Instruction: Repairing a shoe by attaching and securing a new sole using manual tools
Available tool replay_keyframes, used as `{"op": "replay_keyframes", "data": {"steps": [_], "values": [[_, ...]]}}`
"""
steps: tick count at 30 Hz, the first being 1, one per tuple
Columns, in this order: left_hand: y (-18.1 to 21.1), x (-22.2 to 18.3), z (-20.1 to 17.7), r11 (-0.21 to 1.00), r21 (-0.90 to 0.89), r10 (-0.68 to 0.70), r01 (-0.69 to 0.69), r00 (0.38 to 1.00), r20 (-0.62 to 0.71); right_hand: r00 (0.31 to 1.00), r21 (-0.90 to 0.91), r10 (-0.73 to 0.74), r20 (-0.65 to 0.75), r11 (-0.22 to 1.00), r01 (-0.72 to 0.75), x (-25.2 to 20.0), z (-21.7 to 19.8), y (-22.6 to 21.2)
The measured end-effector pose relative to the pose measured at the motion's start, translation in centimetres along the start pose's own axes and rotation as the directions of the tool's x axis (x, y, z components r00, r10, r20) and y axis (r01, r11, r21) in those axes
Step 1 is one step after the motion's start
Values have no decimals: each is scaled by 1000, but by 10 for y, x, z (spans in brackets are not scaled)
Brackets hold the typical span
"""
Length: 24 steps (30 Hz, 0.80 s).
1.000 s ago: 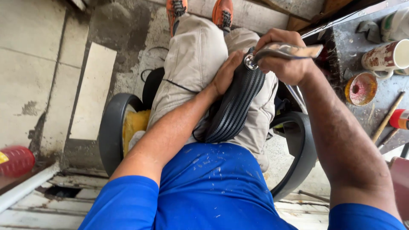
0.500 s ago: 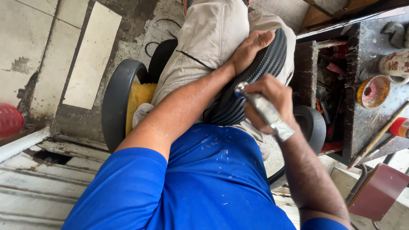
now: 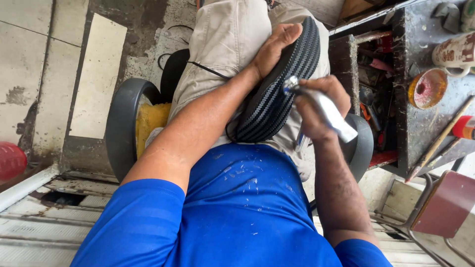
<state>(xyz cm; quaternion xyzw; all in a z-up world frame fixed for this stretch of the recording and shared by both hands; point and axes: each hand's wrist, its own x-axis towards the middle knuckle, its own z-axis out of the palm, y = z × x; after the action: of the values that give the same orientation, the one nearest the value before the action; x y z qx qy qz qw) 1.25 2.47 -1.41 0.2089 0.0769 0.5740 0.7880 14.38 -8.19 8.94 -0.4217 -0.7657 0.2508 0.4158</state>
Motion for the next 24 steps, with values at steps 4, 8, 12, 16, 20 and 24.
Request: {"op": "replay_keyframes", "data": {"steps": [4, 8, 12, 16, 20, 24], "values": [[-20, -4, -24, 988, 135, -42, 75, 973, -227, 997, 23, 24, -69, 999, -22, -21, 1, 2], [-14, -8, -24, 990, 68, -117, 128, 983, -142, 1000, 108, 3, 15, 994, -5, -46, -3, 4], [-3, -7, -10, 973, 144, -146, 182, 963, -227, 988, 65, 128, -85, 990, -123, -29, -20, 31], [0, -8, -11, 974, 109, -167, 201, 951, -261, 951, 249, 268, -157, 942, -224, 9, -29, 57], [-3, -8, -12, 972, 82, -191, 222, 940, -284, 763, 360, 636, -117, 743, -564, 51, -40, 70], [-6, -8, -14, 966, 141, -166, 215, 941, -295, 726, 556, 685, 63, 580, -595, 83, -48, 110]]}}
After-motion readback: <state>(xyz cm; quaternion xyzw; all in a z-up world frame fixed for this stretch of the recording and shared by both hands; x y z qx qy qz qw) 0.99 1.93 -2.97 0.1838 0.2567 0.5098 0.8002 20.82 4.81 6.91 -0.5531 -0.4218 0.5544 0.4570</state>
